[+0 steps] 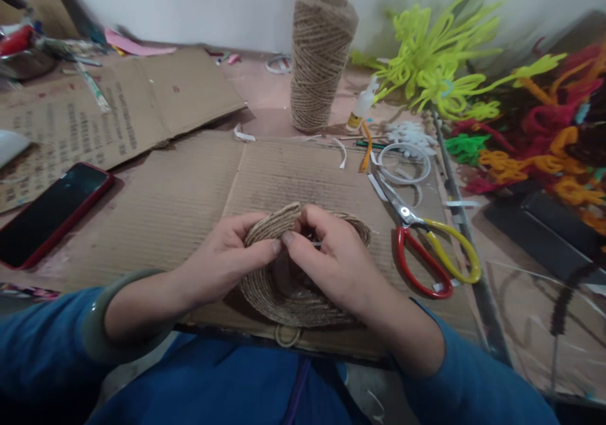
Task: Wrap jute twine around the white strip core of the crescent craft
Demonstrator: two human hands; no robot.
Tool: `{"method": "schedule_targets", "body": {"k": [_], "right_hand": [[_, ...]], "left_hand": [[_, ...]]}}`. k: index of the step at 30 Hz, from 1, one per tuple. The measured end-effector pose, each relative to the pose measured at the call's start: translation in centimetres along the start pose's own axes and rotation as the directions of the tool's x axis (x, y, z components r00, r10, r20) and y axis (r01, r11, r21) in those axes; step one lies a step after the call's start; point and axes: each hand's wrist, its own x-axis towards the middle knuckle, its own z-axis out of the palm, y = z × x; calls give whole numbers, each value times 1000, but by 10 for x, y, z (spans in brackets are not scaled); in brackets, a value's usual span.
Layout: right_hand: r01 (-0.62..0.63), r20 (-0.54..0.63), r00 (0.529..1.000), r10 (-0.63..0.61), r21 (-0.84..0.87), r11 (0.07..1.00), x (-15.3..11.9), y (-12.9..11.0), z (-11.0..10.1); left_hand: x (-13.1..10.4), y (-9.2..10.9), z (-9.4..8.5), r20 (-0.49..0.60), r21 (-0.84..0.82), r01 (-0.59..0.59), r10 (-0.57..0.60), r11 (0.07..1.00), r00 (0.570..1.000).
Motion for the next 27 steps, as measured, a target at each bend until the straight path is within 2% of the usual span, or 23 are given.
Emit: {"method": "schedule_targets", "body": {"k": [9, 15, 20, 27], "right_hand": [[-49, 22, 999, 48, 60, 997, -1, -4, 0], [-23, 55, 998, 17, 114, 993, -3, -4, -3], [66, 62, 996, -70, 75, 995, -2, -7, -5], [62, 82, 994, -68, 66, 996, 0, -3, -6]], "left_hand": [[-3, -1, 2, 0, 34, -25, 25, 999, 1000], [-2, 0, 0, 13, 48, -62, 61, 997, 998], [-1, 0, -1, 20, 28, -52, 51, 998, 998], [0, -5, -4, 56, 14, -23, 22, 1000, 998]]}}
